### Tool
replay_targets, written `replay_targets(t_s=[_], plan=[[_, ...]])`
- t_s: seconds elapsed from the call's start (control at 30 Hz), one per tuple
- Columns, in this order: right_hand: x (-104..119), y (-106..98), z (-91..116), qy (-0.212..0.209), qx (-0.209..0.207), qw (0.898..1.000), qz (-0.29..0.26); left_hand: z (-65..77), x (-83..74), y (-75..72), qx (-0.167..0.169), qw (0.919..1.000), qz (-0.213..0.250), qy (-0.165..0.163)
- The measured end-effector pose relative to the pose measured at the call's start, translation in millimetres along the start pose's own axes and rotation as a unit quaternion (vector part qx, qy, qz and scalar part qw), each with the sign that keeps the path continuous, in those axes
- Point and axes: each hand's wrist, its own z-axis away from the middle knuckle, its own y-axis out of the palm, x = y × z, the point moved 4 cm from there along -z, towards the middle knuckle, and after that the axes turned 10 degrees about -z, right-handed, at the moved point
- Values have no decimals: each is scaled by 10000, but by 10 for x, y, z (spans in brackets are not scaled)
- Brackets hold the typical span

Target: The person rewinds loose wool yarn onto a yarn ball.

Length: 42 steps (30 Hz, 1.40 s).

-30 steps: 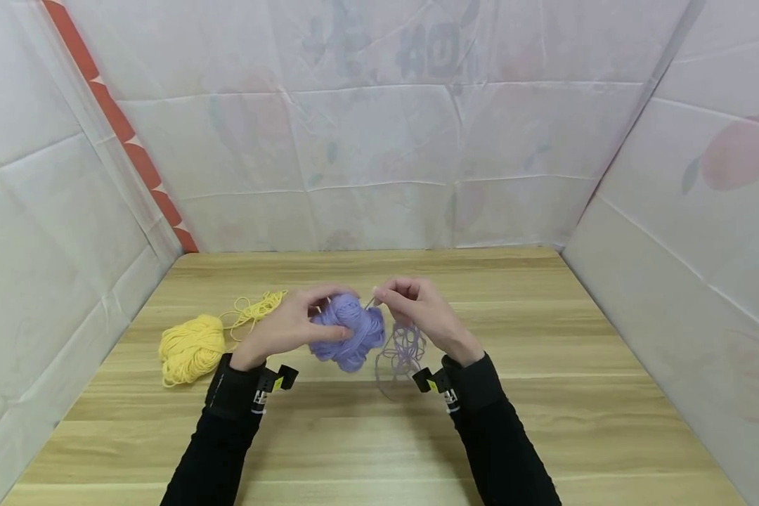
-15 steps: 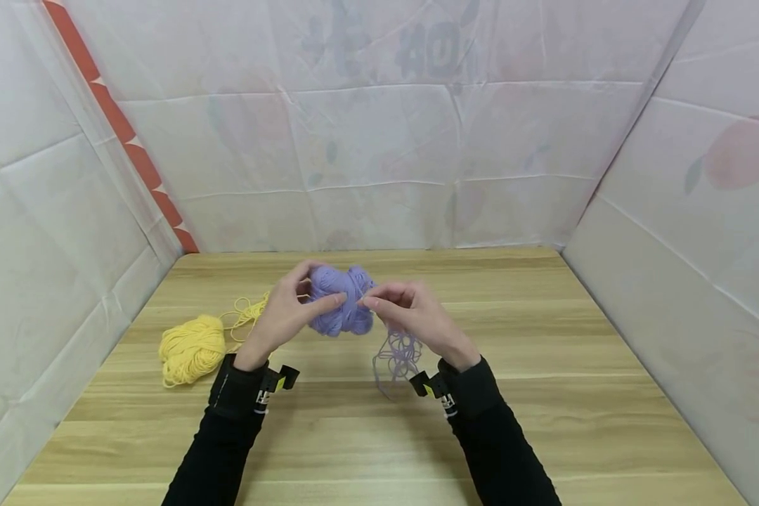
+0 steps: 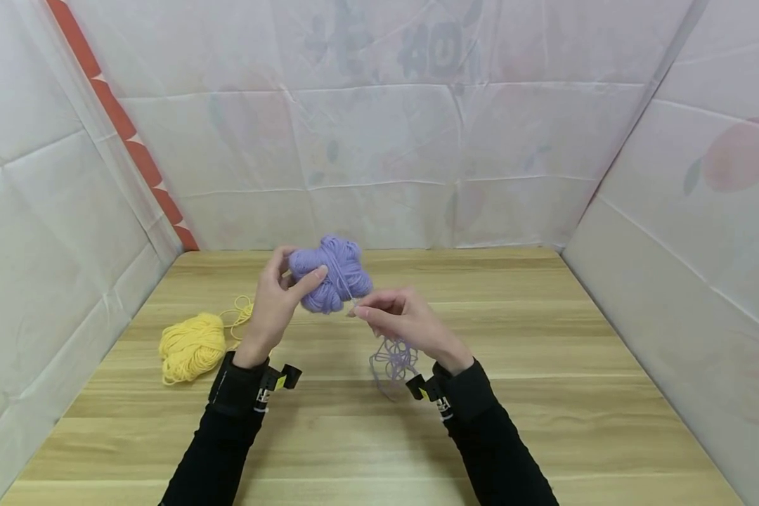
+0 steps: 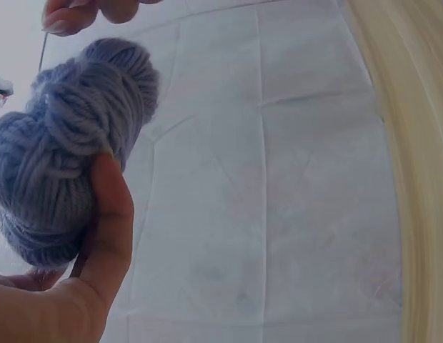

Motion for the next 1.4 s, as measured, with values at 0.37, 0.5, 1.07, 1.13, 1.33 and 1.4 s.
replay_targets(t_s=[0.37,0.5,1.07,1.13,1.33,1.4], plan=[[-139,-20,-71,71,86,9997,235,17,-44,-24,90,9939,1098,55],[-173,-50,-75,305,-11,9991,278,23,-75,-9,412,9897,1367,57],[-161,-230,-11,629,-697,9955,-87,106,-124,76,2163,9745,574,165],[-153,-234,-12,616,-706,9956,-90,124,-134,92,2425,9692,393,179],[-144,-221,-25,504,-618,9968,-44,184,-133,147,3206,9462,-280,338],[-137,-221,-25,436,-657,9969,-80,190,-123,171,3349,9395,-535,487]])
